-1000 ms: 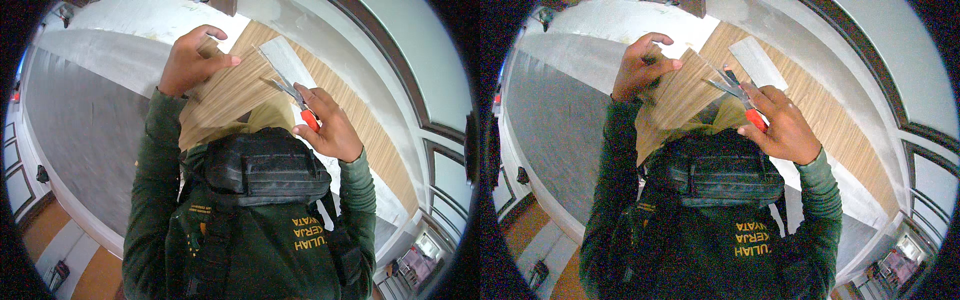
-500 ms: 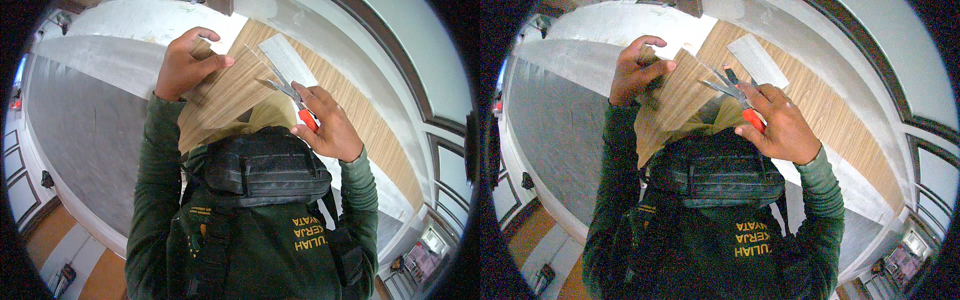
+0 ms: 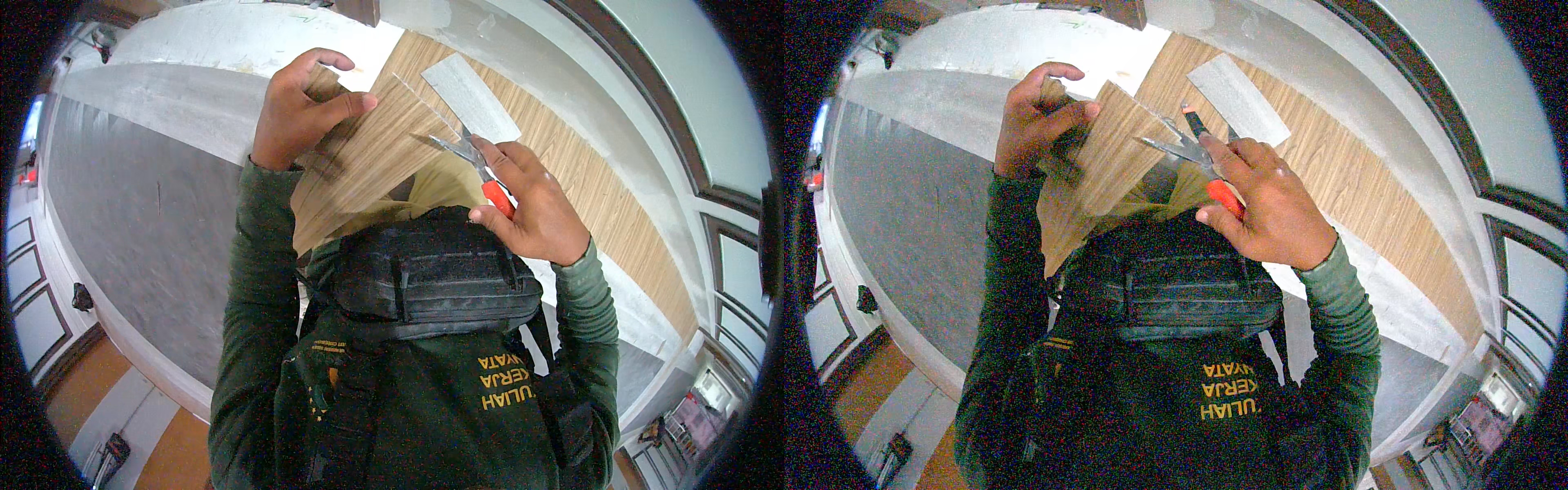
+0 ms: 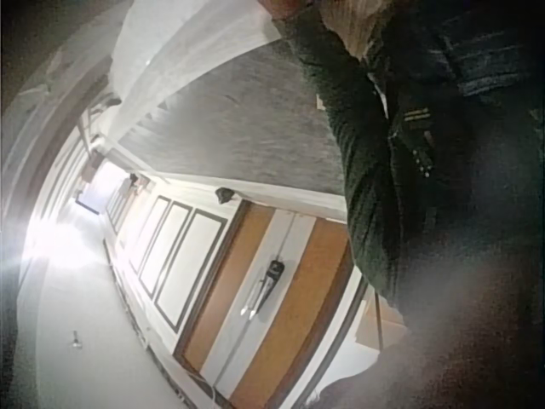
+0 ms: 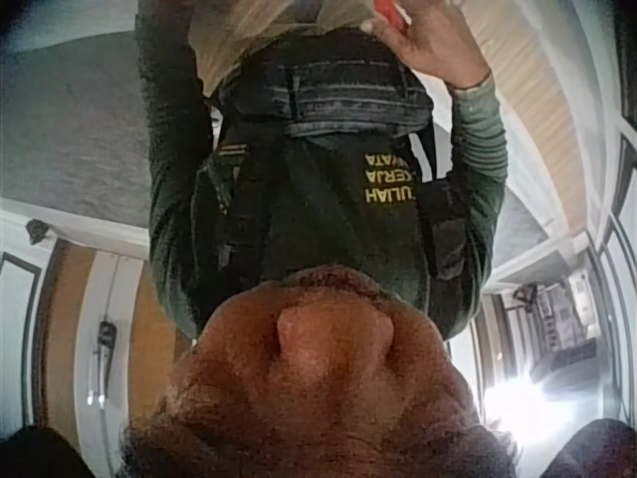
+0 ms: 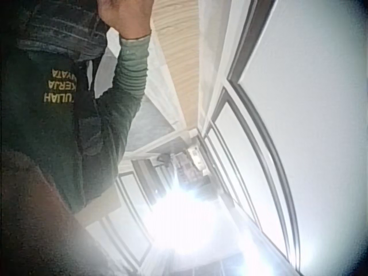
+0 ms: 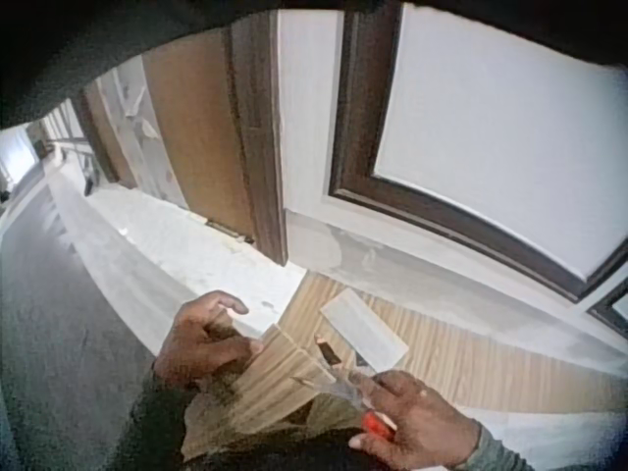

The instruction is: The person fits a plank onto the floor, uses scissors to trim a second plank to size, and then fits the trimmed plank into the remaining gap on the floor.

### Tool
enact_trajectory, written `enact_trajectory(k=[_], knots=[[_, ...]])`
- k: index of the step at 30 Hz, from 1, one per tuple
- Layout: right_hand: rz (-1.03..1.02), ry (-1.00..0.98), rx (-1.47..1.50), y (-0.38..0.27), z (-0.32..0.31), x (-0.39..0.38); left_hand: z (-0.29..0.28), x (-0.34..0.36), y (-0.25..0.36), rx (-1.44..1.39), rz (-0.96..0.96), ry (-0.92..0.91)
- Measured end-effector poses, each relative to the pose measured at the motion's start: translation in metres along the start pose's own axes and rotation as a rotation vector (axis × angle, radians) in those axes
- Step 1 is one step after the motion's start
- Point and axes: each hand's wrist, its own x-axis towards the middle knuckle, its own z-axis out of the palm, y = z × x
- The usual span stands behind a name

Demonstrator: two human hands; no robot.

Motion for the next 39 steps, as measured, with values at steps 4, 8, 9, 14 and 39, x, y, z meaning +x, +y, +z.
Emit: enact_trajectory(k=[4,8,9,14,39], knots=[[-0.002,0.003,0.005,0.001,0.001,0.002,-0.001,0.000,-0.001,0.071,0.040,0.017],[-0.021,0.044,0.009,0.004,0.006,0.002,-0.001,0.000,0.003,0.060,0.026,0.006],[-0.026,0.061,0.011,0.004,0.007,0.003,-0.001,0.000,0.005,0.047,0.006,0.000],[-0.040,0.085,0.023,0.004,0.008,0.005,-0.001,0.001,0.001,0.029,0.001,0.008],[-0.005,0.063,0.105,0.005,0.014,0.004,-0.001,0.001,0.000,0.030,-0.014,0.007]])
